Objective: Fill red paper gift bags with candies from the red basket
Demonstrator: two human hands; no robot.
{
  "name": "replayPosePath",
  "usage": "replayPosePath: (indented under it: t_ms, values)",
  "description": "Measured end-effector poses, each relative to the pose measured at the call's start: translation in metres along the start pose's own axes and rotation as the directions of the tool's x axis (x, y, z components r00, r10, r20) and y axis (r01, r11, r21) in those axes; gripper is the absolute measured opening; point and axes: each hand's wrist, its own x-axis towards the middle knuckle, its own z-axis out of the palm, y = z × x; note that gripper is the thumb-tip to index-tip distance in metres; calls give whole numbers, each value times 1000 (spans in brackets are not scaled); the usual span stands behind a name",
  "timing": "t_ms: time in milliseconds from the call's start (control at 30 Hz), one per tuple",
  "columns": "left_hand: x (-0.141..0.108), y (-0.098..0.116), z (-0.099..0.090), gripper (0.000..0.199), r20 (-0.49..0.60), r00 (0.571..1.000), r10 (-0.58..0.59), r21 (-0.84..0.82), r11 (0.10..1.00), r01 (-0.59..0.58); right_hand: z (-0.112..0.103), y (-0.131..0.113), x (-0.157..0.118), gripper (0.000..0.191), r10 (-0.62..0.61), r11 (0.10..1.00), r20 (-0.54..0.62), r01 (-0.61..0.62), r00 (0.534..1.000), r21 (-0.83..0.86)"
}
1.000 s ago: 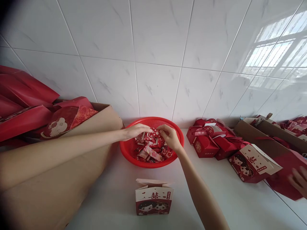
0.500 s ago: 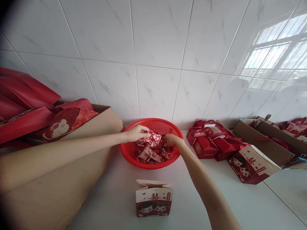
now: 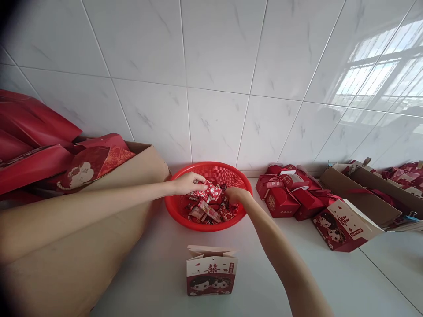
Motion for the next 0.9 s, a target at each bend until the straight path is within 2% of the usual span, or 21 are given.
replayPosePath:
  t_ms: [167,267,400,500,633,900]
  values:
    - [-1,1,-1,28,-7,1000,-2,32,999,2,1,7,-3,26,-93,944,-104,121,990,305]
    - [-1,1,-1,26,-25,1000,-2,60,998,4,1,8,-2,23,-120,851,-199,204,973,484]
    - [0,0,-1,23,-44,999,-8,99,995,12,1,9,-2,17,-103,724,-298,277,949,632]
    - [-1,0,-1,23,-60,998,-16,120,993,23,1,11,-4,17,-104,633,-331,319,938,705]
    - [-2,1,-2,41,-85,996,-29,138,990,41,0,14,-8,17,-130,530,-354,367,926,764]
    - [-4,6,-2,42,-73,996,-52,182,981,64,1,17,-7,24,-193,455,-346,396,918,797]
